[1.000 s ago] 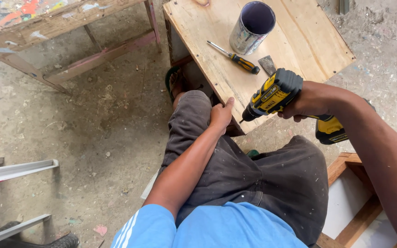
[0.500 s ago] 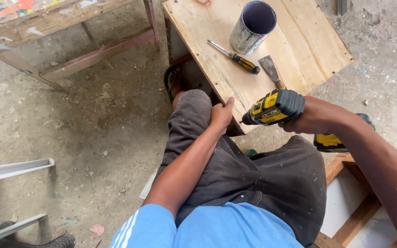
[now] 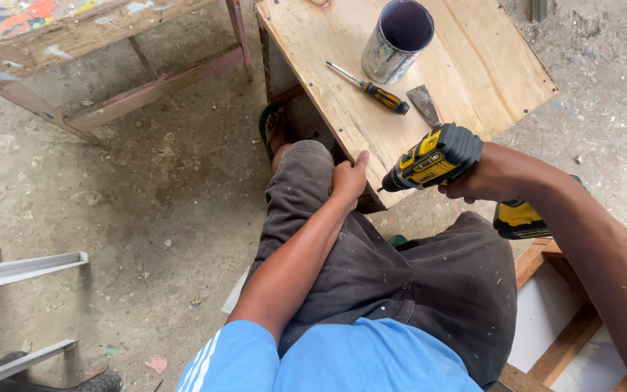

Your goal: Assembling or repairing a wooden box using a power drill, manual screwdriver, and a putty knife for surface preparation.

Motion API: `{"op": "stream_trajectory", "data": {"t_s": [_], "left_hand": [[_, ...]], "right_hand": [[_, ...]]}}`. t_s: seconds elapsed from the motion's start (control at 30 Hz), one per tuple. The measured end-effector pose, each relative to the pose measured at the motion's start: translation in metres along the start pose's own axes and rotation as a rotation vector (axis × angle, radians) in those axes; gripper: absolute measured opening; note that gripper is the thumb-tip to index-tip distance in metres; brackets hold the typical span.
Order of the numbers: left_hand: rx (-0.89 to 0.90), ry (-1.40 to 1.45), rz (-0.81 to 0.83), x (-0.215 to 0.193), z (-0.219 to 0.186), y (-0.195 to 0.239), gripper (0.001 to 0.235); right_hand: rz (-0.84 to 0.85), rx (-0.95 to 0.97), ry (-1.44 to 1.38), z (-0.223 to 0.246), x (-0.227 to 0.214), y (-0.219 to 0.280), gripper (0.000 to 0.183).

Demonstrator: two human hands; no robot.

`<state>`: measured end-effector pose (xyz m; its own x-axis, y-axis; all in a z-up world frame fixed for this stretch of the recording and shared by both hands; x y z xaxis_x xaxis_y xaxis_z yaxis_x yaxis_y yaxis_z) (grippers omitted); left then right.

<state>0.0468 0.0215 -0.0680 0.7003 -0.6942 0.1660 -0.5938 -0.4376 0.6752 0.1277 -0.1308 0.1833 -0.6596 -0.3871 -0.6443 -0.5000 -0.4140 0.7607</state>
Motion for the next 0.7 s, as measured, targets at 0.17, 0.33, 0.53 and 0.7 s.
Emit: {"op": "stream_trajectory", "data": {"t_s": [0.17, 0.33, 0.53, 0.7], "left_hand": [[0.019, -0.015, -0.010, -0.001, 0.000, -0.002, 0.058], [0.012, -0.008, 0.023, 0.000, 0.001, 0.000, 0.058], [-0.065, 0.134, 0.063, -0.008, -0.011, 0.024, 0.048], [-0.102, 0.007, 0.135, -0.015, -0.045, 0.061, 0.050]], "right_hand": [[-0.020, -0.036, 0.035, 0.002, 0.003, 0.000, 0.036], [-0.065, 0.074, 0.094, 0.015, 0.001, 0.021, 0.046], [-0.061, 0.037, -0.141, -0.010, -0.012, 0.030, 0.052], [-0.376, 0.107, -0.260, -0.073, -0.064, 0.037, 0.054]]}}
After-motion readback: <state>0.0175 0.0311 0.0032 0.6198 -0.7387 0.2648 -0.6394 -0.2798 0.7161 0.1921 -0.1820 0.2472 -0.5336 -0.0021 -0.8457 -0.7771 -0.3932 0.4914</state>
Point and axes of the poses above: each hand's wrist, its own y-axis away from the middle knuckle, its own x-axis out of the palm, z = x × y, the point moved 6 cm from there along -y, towards the middle knuckle, and after that the axes turned 15 degrees about y, right-handed, at the moved point
